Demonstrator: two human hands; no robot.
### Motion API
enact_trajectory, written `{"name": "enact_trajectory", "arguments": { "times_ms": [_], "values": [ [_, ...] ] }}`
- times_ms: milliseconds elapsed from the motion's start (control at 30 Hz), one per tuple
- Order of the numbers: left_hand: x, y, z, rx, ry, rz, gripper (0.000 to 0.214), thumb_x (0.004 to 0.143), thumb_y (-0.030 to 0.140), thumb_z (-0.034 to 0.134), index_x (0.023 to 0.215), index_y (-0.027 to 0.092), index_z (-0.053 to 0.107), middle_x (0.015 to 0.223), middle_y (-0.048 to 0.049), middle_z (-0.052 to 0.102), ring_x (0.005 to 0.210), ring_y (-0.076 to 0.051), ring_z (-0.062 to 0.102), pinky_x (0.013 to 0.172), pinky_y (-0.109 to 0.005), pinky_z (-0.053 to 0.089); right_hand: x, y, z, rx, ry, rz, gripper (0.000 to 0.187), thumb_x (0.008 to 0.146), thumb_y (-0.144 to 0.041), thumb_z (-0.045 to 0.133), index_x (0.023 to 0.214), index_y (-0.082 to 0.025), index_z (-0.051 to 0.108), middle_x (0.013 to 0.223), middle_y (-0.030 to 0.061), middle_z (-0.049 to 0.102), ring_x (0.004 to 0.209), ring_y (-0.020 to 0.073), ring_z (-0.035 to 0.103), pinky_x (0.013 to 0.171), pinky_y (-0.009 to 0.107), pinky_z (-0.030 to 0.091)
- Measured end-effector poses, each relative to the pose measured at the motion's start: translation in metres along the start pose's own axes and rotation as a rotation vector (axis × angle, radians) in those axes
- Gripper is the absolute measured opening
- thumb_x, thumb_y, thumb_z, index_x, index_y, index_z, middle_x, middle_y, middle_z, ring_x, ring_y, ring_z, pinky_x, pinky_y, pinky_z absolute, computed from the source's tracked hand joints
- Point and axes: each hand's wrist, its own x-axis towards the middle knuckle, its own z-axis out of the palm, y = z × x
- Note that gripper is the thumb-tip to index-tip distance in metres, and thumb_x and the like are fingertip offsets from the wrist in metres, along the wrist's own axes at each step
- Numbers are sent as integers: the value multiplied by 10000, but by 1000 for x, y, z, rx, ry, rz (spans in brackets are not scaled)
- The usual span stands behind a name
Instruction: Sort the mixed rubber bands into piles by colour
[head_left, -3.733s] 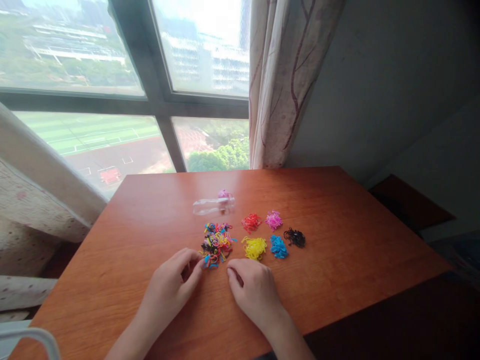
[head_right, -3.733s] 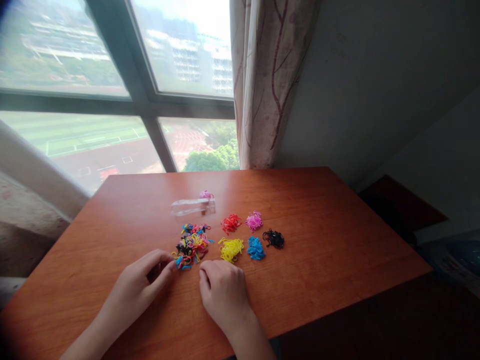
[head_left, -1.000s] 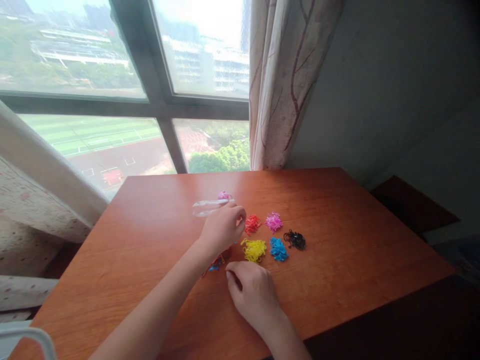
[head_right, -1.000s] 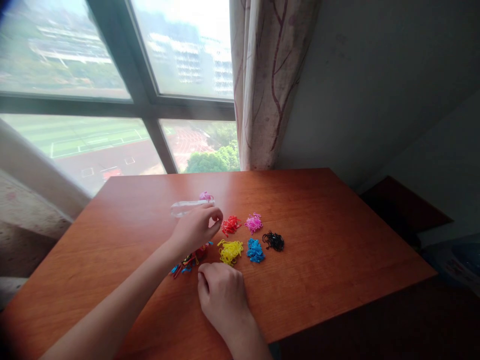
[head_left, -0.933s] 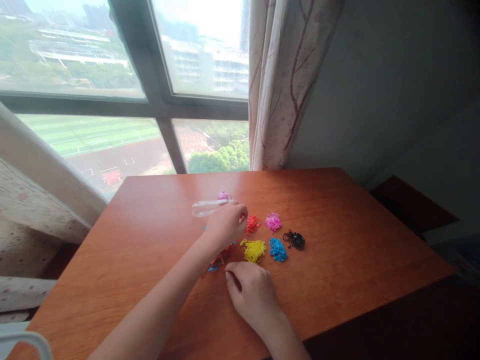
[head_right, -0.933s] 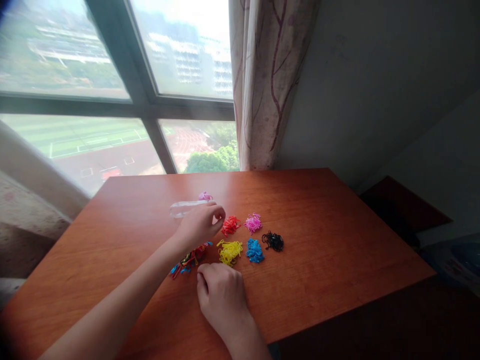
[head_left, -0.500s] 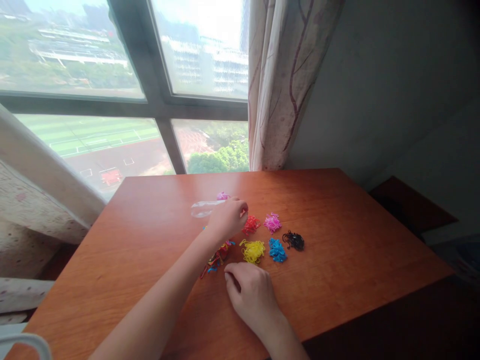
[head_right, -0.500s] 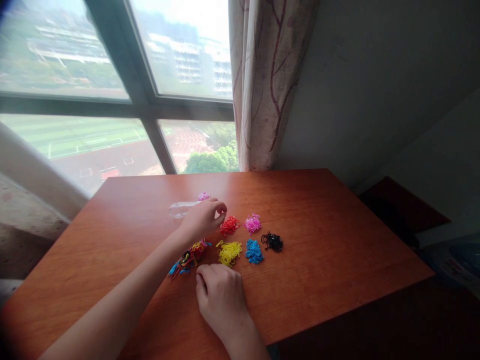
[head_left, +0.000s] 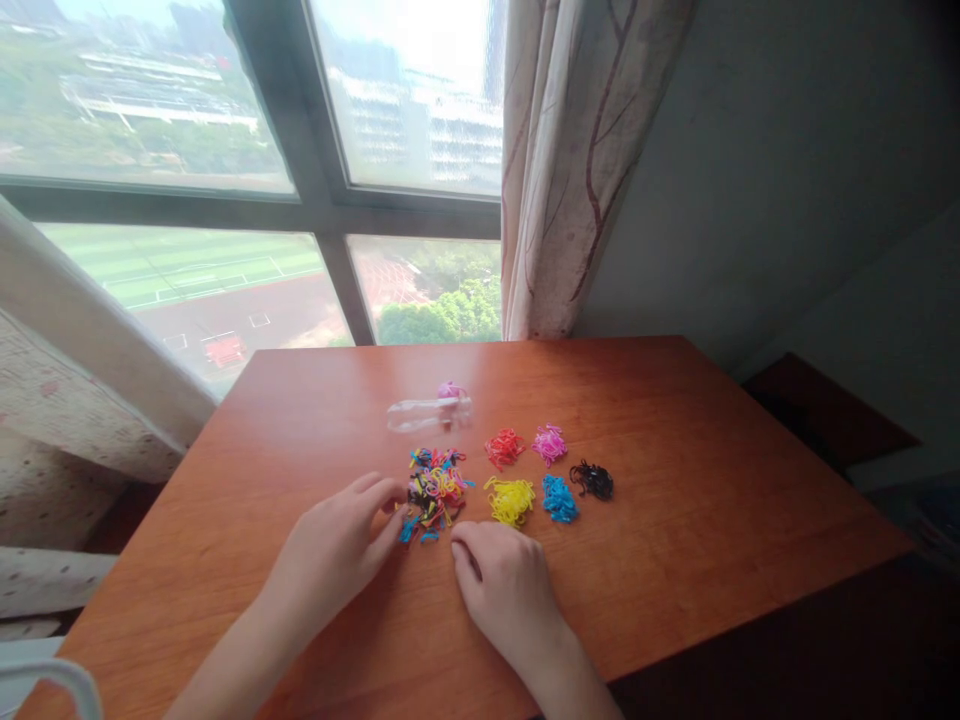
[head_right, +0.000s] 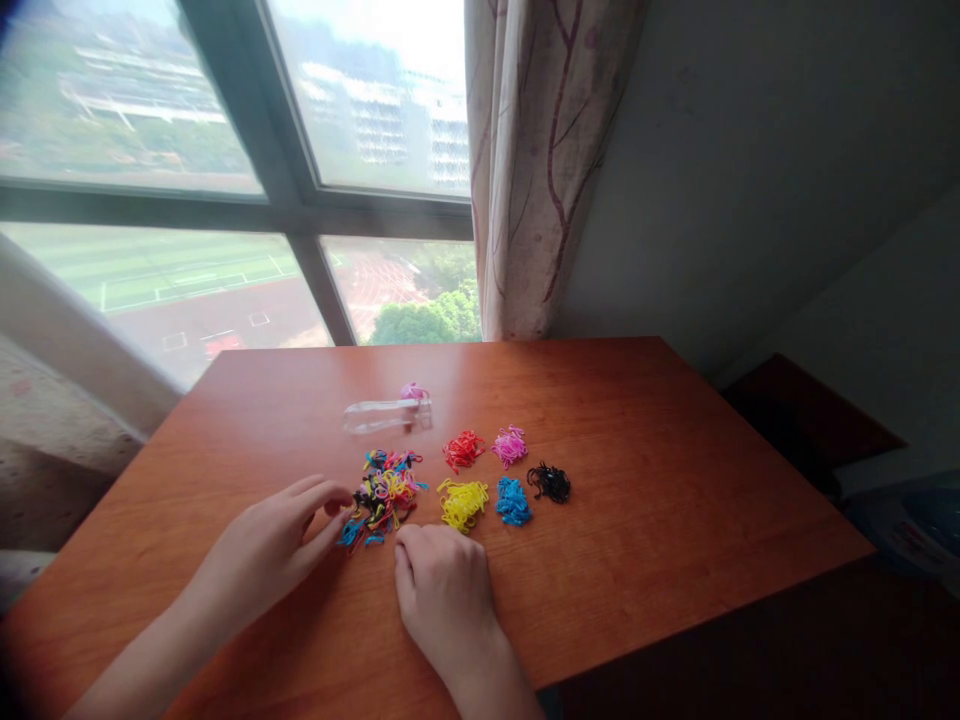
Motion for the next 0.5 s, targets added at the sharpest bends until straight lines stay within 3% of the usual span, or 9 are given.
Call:
{"name": "enact_trajectory", "arguments": {
  "times_ms": [200, 500],
  "values": [
    [-26, -9, 14, -84, 20, -44, 222, 913, 378, 447, 901, 252, 629, 868, 1, 671, 741, -166, 640, 663, -248, 448, 6, -10, 4, -42, -9, 37, 66, 901, -186, 581, 885, -249, 594, 810, -22, 683, 750, 157, 618, 635, 246, 326],
    [-33, -5, 24, -141, 35, -42, 230, 930, 387, 443, 913, 262, 635, 888, 5, 657, 793, -164, 647, 695, -246, 463, 12, -16, 13, -76, 26, 40, 94, 898, -179, 569, 835, -246, 592, 778, -17, 681, 729, 157, 628, 608, 252, 327]
  ]
}}
